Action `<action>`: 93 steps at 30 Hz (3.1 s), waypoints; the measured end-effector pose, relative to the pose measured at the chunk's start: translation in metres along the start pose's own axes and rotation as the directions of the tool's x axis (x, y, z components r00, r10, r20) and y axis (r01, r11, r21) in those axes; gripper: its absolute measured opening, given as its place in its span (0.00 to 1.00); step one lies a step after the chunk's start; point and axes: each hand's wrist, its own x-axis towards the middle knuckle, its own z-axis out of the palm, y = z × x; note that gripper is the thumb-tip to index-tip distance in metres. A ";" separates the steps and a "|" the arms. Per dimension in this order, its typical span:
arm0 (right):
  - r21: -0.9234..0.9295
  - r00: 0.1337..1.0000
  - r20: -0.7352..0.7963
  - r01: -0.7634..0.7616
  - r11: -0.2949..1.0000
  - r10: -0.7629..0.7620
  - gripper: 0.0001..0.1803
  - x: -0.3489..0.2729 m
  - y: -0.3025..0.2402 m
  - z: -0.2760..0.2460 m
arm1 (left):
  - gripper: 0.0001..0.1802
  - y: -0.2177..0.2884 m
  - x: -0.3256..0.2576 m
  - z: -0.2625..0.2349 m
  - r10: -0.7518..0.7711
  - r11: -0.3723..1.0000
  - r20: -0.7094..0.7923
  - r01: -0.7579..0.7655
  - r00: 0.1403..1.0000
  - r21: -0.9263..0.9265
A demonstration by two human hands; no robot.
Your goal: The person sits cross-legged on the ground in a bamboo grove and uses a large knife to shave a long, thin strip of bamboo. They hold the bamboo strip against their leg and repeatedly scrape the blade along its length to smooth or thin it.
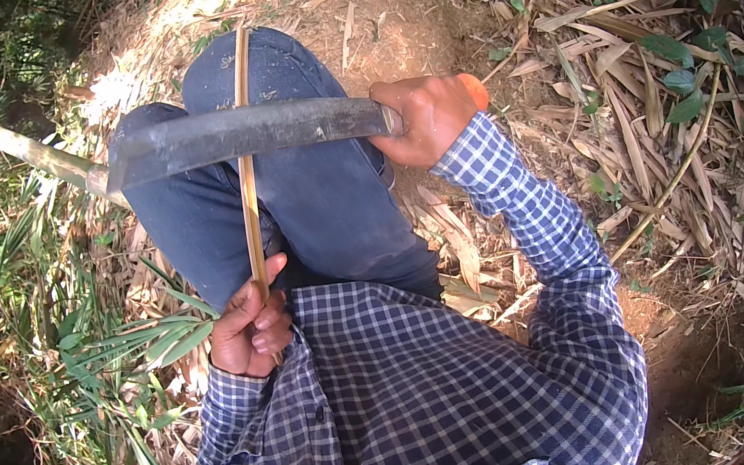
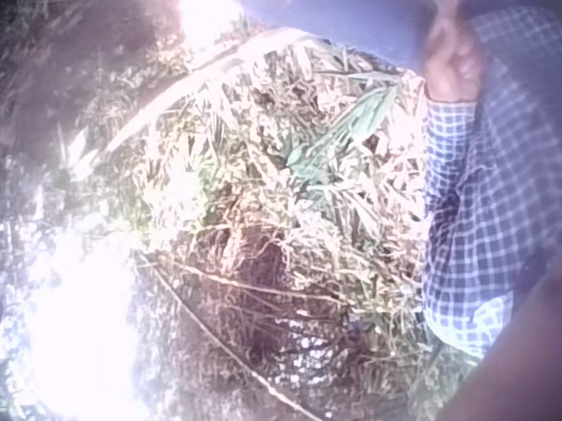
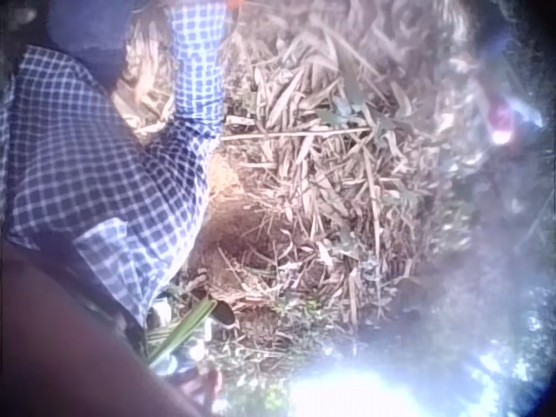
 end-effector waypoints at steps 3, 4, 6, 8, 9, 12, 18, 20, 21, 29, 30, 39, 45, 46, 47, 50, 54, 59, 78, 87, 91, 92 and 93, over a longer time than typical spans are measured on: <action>-0.030 0.957 0.084 -0.275 0.961 0.277 0.12 0.014 0.016 0.001 | 0.27 0.000 -0.001 0.003 0.004 1.000 -0.019 -0.004 1.000 0.007; -0.034 0.904 0.120 -0.410 0.911 0.411 0.13 0.024 0.022 0.000 | 0.27 0.002 -0.001 0.004 0.014 1.000 -0.018 -0.013 1.000 0.010; -0.032 0.937 -0.065 -0.346 0.938 0.343 0.16 0.024 0.030 0.003 | 0.28 0.001 -0.002 0.001 0.014 0.999 -0.013 -0.013 1.000 0.047; -0.008 0.918 -0.100 -0.386 0.922 0.383 0.16 0.025 0.032 0.008 | 0.28 0.003 -0.002 0.000 0.023 0.997 -0.006 -0.023 1.000 0.073; 0.070 0.899 -0.018 -0.435 0.898 0.437 0.15 0.018 0.033 0.008 | 0.28 0.005 -0.002 0.002 0.025 0.996 0.001 -0.025 1.000 0.083; 0.077 0.931 0.032 -0.364 0.928 0.363 0.15 -0.007 0.012 0.004 | 0.28 0.004 0.004 0.006 0.081 0.988 0.003 -0.080 0.997 0.133; 0.155 0.960 0.005 -0.276 0.948 0.279 0.16 -0.039 -0.010 0.001 | 0.21 0.009 0.012 0.027 0.274 0.851 -0.035 -0.225 0.961 0.475; 0.147 0.969 0.037 -0.246 0.958 0.243 0.16 -0.045 -0.011 -0.001 | 0.18 0.008 0.017 0.032 0.318 0.838 -0.113 -0.224 0.941 0.498; 0.141 0.972 0.041 -0.235 0.962 0.231 0.16 -0.047 -0.014 -0.003 | 0.17 0.007 0.019 0.034 0.341 0.832 -0.152 -0.223 0.928 0.508; 0.084 0.992 0.119 -0.054 0.995 0.044 0.15 -0.063 -0.021 0.000 | 0.14 -0.002 0.019 0.038 0.140 0.963 -0.105 -0.111 0.985 0.244; 0.066 0.991 0.130 -0.031 0.997 0.022 0.15 -0.061 -0.020 0.000 | 0.14 -0.005 0.018 0.039 0.125 0.966 -0.101 -0.098 0.987 0.237; 0.062 0.990 0.103 -0.103 0.993 0.097 0.15 -0.047 -0.023 -0.002 | 0.15 -0.010 0.013 0.037 0.160 0.957 -0.129 -0.122 0.979 0.264; 0.082 0.980 -0.005 -0.197 0.977 0.198 0.14 -0.031 -0.014 -0.002 | 0.15 -0.011 0.013 0.033 0.172 0.955 -0.110 -0.139 0.979 0.262; 0.085 0.985 0.017 -0.171 0.982 0.170 0.13 -0.030 -0.014 -0.002 | 0.15 -0.011 0.012 0.032 0.174 0.954 -0.105 -0.141 0.979 0.266; 0.089 0.989 0.038 -0.144 0.986 0.141 0.13 -0.032 -0.014 -0.003 | 0.15 -0.010 0.011 0.032 0.179 0.956 -0.113 -0.146 0.977 0.256; 0.064 0.998 0.036 -0.057 0.996 0.054 0.11 -0.035 -0.013 0.000 | 0.16 -0.009 0.009 0.032 0.178 0.960 -0.133 -0.142 0.975 0.240; 0.020 0.979 0.057 -0.195 0.981 0.193 0.14 -0.024 -0.006 0.000 | 0.18 -0.009 0.006 0.031 0.163 0.958 -0.144 -0.122 0.976 0.258; 0.023 0.989 0.049 -0.138 0.990 0.137 0.13 -0.017 -0.007 -0.001 | 0.17 -0.010 0.004 0.029 0.166 0.959 -0.140 -0.127 0.976 0.254; 0.073 0.996 -0.016 -0.089 0.993 0.091 0.10 -0.017 0.001 0.003 | 0.17 -0.010 0.002 0.031 0.217 0.930 -0.174 -0.149 0.961 0.336; -0.056 0.994 0.033 -0.107 0.993 0.109 0.11 -0.030 -0.013 -0.010 | 0.14 -0.011 0.000 0.035 0.276 0.889 -0.194 -0.173 0.941 0.424; -0.052 0.983 0.097 -0.148 0.988 0.153 0.12 -0.031 -0.009 -0.013 | 0.14 -0.010 -0.001 0.036 0.267 0.890 -0.207 -0.159 0.941 0.426; -0.051 0.988 0.102 -0.115 0.992 0.120 0.12 -0.030 -0.009 -0.013 | 0.14 -0.011 -0.001 0.036 0.270 0.893 -0.210 -0.162 0.940 0.421; -0.051 0.990 0.107 -0.083 0.995 0.088 0.12 -0.029 -0.008 -0.012 | 0.15 -0.011 -0.001 0.036 0.271 0.895 -0.213 -0.164 0.939 0.415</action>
